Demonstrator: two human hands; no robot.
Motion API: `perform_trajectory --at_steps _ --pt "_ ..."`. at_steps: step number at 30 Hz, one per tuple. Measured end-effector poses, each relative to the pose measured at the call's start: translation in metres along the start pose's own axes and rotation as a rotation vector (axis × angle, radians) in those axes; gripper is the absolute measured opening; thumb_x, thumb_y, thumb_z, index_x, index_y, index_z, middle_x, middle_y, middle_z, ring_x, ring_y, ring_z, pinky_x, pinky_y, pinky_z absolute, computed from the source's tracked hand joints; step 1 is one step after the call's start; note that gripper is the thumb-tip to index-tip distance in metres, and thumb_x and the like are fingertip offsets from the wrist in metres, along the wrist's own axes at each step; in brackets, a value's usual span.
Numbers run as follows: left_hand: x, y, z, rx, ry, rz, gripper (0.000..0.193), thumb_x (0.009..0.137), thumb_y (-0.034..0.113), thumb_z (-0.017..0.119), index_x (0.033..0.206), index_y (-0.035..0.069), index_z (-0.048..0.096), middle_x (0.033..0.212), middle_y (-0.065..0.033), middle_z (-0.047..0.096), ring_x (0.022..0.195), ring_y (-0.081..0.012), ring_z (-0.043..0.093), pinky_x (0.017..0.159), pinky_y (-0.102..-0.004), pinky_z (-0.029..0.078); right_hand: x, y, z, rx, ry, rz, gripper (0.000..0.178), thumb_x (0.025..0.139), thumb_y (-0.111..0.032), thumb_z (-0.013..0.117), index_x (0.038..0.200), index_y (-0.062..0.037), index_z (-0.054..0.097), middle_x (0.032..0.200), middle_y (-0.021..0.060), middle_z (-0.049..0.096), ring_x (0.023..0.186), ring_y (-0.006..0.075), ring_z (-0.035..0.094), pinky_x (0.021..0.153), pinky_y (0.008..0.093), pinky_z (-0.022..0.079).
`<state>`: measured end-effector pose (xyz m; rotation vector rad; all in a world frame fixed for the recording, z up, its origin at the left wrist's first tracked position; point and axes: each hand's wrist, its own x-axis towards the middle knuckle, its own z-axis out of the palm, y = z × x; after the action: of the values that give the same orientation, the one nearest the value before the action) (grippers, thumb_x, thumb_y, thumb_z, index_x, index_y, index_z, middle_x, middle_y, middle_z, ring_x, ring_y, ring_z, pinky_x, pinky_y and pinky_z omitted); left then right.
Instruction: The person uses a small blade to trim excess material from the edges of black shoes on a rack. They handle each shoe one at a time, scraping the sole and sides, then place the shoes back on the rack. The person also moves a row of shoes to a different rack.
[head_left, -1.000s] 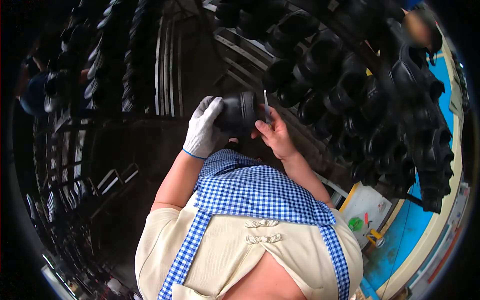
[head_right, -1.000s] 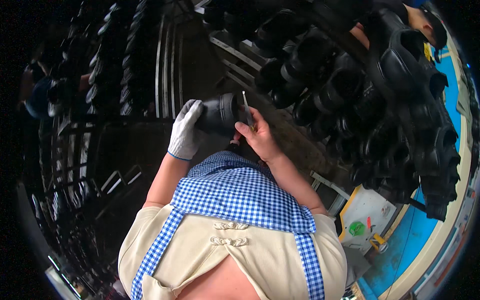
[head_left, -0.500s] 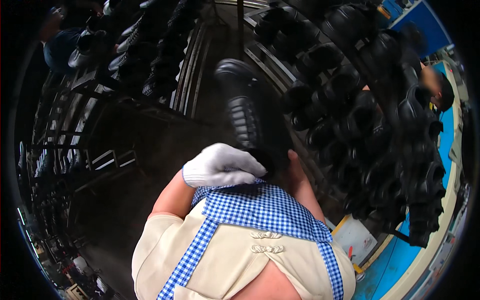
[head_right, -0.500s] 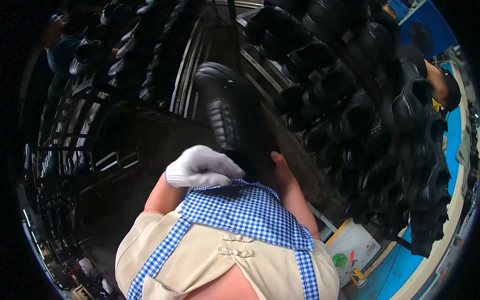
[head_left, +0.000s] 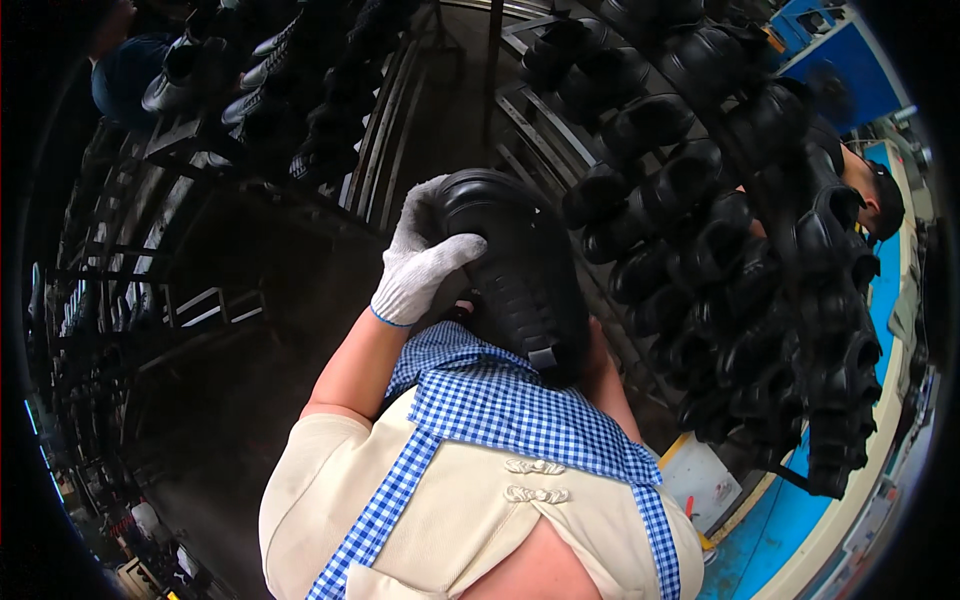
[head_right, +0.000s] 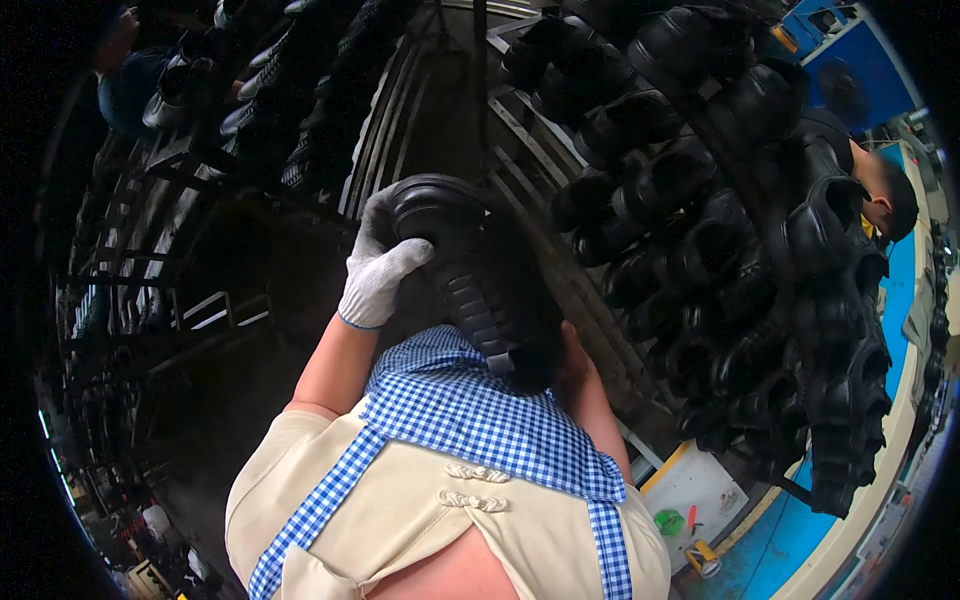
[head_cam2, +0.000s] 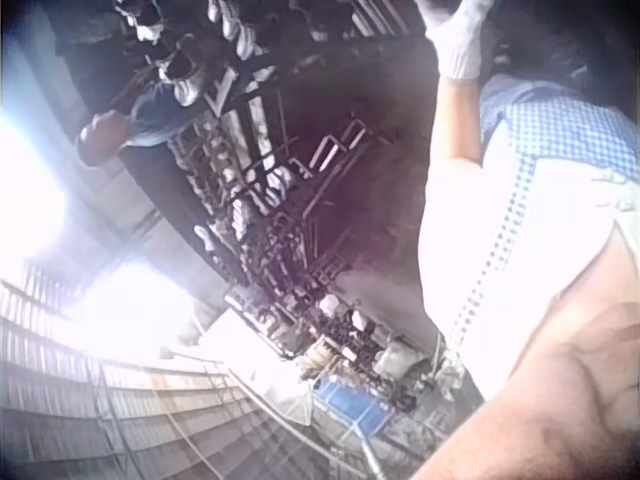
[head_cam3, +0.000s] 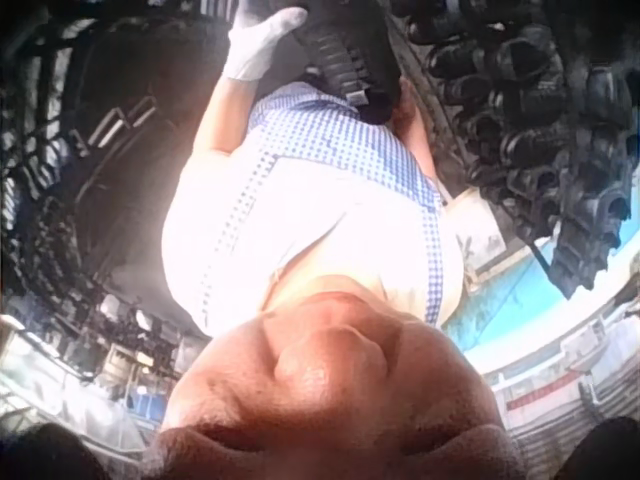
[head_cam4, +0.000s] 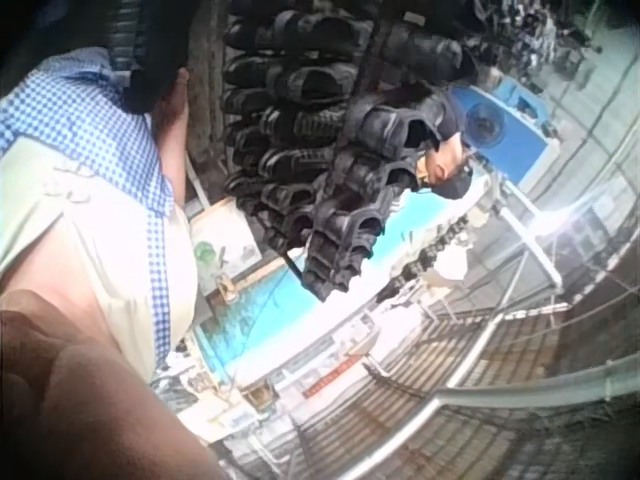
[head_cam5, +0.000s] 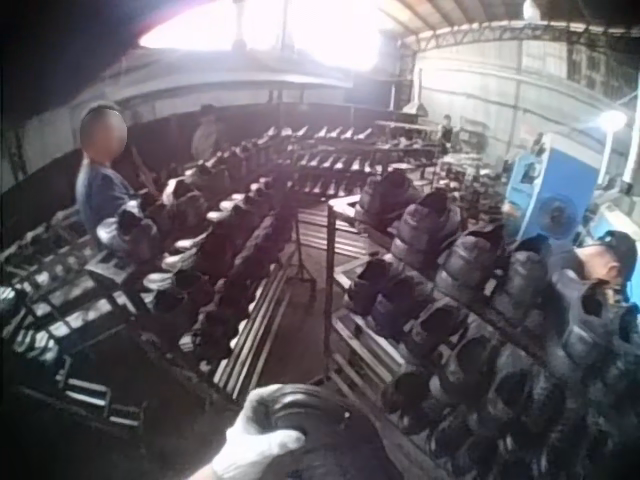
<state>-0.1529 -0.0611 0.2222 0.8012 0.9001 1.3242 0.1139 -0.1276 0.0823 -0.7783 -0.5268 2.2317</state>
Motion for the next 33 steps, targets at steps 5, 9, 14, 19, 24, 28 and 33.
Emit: perform_trajectory --at_steps 5,9,14,19,24,28,33 --pt "0.009 -0.012 -0.009 -0.239 0.003 -0.014 0.068 0.076 0.008 0.073 0.136 0.004 0.041 0.128 -0.0126 0.052 0.122 -0.0257 0.051 0.104 -0.0428 0.045 0.006 0.013 -0.016 0.047 0.037 -0.007 0.087 0.081 -0.068 0.059 0.136 -0.0017 0.050 0.137 0.0150 0.054 0.120 0.0284 0.057 0.099 0.0392 0.048" --pt "0.014 -0.011 -0.017 -0.346 -0.045 -0.017 0.069 0.076 0.007 0.072 0.137 0.004 0.040 0.128 -0.0130 0.053 0.119 -0.0263 0.053 0.104 -0.0429 0.045 0.003 0.007 -0.019 0.097 0.084 -0.004 0.080 0.085 -0.064 0.057 0.135 -0.0020 0.051 0.131 0.0137 0.057 0.111 0.0250 0.060 0.092 0.0361 0.050" --pt "0.005 -0.002 -0.013 -0.063 -0.015 0.071 0.067 0.074 0.005 0.074 0.134 0.004 0.045 0.125 -0.0108 0.057 0.118 -0.0234 0.054 0.103 -0.0391 0.045 0.009 0.005 -0.005 -0.030 0.308 -0.006 0.071 0.091 -0.059 0.054 0.134 -0.0023 0.052 0.124 0.0120 0.060 0.099 0.0207 0.064 0.083 0.0323 0.053" --pt "0.008 -0.006 -0.008 0.324 -0.102 0.259 0.067 0.069 0.014 0.085 0.127 0.003 0.054 0.120 -0.0102 0.061 0.114 -0.0202 0.057 0.100 -0.0346 0.046 0.024 -0.029 0.014 -0.663 0.336 -0.173 0.042 0.102 -0.036 0.048 0.129 -0.0051 0.058 0.093 0.0007 0.054 0.064 0.0046 0.046 0.055 0.0210 0.036" --pt "0.012 0.015 -0.001 0.523 -0.227 0.089 0.064 0.065 0.020 0.089 0.120 0.001 0.061 0.113 -0.0098 0.065 0.107 -0.0186 0.061 0.097 -0.0314 0.047 0.012 -0.089 0.067 -1.211 0.193 -0.817 0.026 0.095 -0.009 0.060 0.120 -0.0064 0.066 0.084 0.0053 0.058 0.069 0.0123 0.057 0.059 0.0218 0.046" --pt "0.007 0.016 0.006 0.499 -0.228 -0.071 0.071 0.061 0.023 0.089 0.121 0.001 0.060 0.115 -0.0099 0.064 0.110 -0.0218 0.060 0.100 -0.0347 0.045 -0.010 -0.122 0.113 -1.459 0.096 -0.938 0.031 0.088 -0.001 0.066 0.118 -0.0102 0.069 0.080 0.0083 0.060 0.065 0.0169 0.061 0.056 0.0235 0.048" --pt "0.002 0.012 0.010 0.470 -0.233 -0.063 0.070 0.060 0.022 0.088 0.120 0.001 0.060 0.115 -0.0096 0.063 0.109 -0.0216 0.060 0.101 -0.0343 0.044 -0.016 -0.123 0.125 -1.682 0.102 -0.939 0.040 0.083 0.000 0.069 0.120 -0.0174 0.070 0.077 0.0072 0.056 0.057 0.0172 0.058 0.049 0.0266 0.048"
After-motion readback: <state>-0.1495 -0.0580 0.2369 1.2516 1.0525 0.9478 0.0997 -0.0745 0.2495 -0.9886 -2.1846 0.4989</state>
